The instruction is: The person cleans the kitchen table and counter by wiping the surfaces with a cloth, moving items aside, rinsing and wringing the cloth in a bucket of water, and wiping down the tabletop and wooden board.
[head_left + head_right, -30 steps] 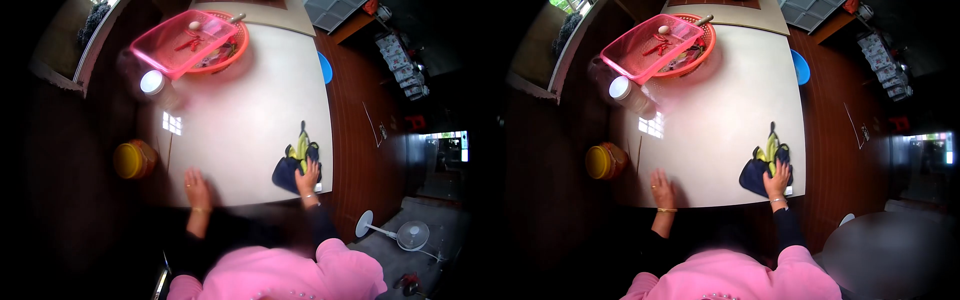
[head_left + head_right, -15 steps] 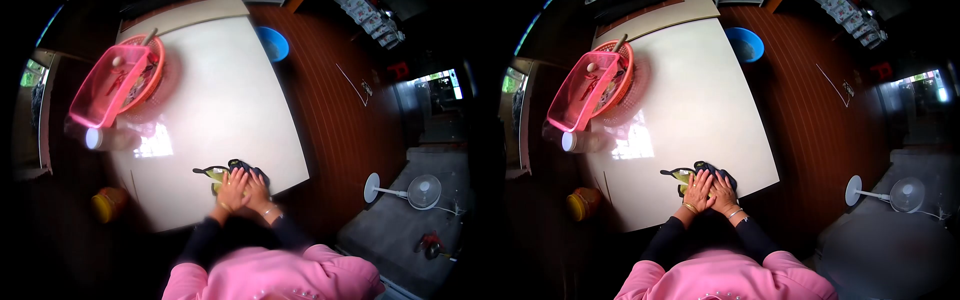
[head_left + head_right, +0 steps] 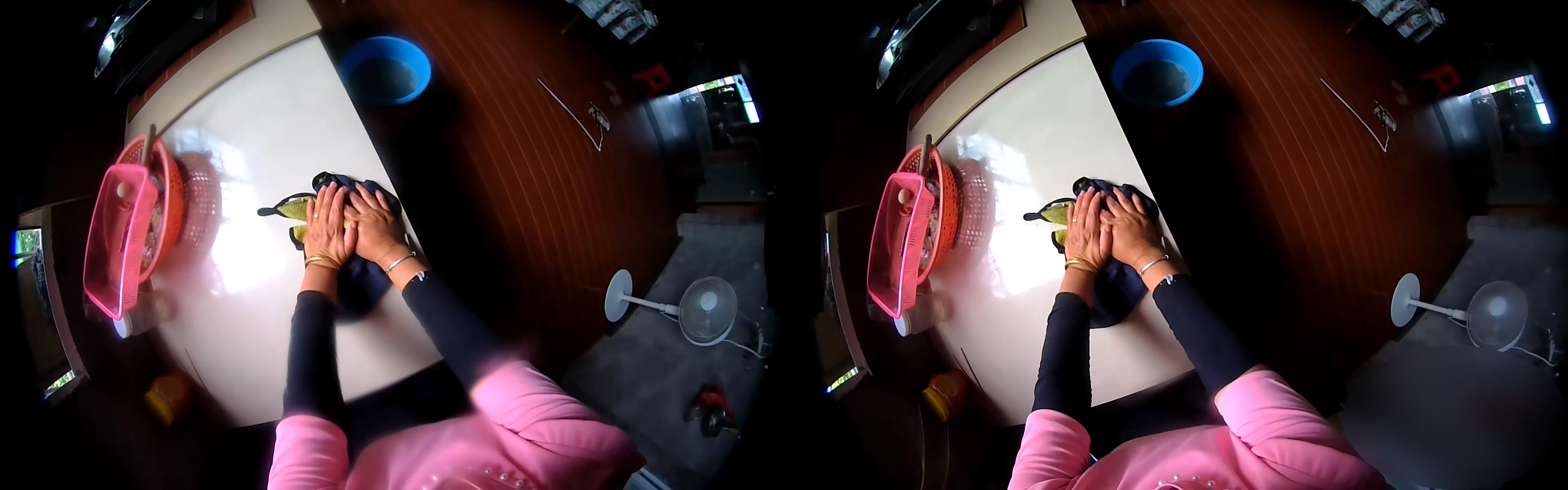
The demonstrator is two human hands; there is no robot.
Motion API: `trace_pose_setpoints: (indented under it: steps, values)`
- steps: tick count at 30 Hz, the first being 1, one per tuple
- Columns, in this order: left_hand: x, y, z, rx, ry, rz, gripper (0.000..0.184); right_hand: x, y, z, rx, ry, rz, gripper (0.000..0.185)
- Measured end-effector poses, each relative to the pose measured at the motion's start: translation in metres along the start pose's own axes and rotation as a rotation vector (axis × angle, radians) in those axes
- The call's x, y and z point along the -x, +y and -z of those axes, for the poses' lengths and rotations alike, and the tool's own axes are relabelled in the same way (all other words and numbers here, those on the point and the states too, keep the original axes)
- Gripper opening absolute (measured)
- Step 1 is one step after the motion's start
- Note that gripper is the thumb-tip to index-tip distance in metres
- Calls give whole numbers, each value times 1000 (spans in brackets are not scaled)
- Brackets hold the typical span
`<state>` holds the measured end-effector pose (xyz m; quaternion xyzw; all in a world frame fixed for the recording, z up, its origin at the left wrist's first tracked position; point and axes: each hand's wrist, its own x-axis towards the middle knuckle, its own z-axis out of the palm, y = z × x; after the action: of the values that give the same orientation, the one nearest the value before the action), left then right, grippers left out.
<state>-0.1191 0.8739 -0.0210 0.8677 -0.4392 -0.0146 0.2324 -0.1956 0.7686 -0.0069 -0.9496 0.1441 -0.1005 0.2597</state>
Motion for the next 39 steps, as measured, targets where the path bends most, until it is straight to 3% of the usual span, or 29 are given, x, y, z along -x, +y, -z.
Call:
trace_pose_setpoints:
  steps: [7,16,23,30,35,39]
  values:
    - [16,5,0,-22,27,-125,66,32,-10,-3,28,146,-66,37]
    - [139,105,-6,79,-185,-296,68,210,-24,16,194,107,-281,44]
    - [236,115,-3,63,-159,-110,66,277,-53,-1,156,35,-255,45]
    - [196,109,-6,61,-183,-50,66,237,-35,10,162,-86,-196,44]
    - [96,82,-17,34,39,82,61,123,6,17,123,-73,-50,42]
    - [13,48,-16,14,66,186,58,21,28,20,80,-95,60,41]
